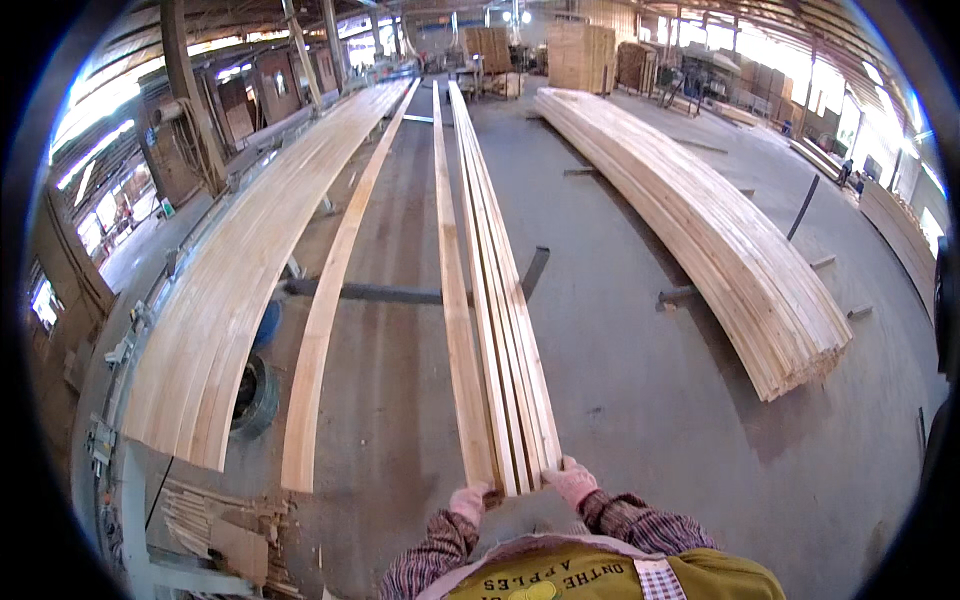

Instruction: The person picks up long, thin wooden planks from a pile on the floor and carries them to a metal rack. They carefully place the planks onto the rack, aligning them with other planks already stacked there. The person repeats this process, moving back and forth to gather more planks and add them to the growing stack.

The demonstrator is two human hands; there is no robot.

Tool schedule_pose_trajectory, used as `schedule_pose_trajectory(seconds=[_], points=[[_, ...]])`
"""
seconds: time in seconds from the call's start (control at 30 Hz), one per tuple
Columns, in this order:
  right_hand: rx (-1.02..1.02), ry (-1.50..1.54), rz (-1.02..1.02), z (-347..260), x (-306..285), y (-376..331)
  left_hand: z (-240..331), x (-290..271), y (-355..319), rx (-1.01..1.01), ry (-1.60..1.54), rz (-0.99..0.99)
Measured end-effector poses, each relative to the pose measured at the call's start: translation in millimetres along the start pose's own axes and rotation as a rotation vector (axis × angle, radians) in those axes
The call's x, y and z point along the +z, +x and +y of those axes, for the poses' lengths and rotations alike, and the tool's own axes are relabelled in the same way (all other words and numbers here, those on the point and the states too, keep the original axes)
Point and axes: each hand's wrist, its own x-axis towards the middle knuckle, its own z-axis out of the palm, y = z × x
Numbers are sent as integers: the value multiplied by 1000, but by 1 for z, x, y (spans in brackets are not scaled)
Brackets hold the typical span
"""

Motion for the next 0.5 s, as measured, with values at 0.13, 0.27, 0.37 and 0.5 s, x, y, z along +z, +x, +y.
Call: schedule_pose_trajectory(seconds=[0.13, 0.27, 0.37, 0.5], points=[[-34, -19, -55, 10, -2, 8, 7, 17, -7, 208, 284, 220], [-35, -45, -41, 0, -7, 4, 69, 48, -31, -164, 460, 513], [-276, -255, -74, 41, 12, 44, 108, 78, -43, -285, 700, 563], [-188, -234, -124, 35, 11, 38, 108, 79, -38, -385, 1132, 423]])
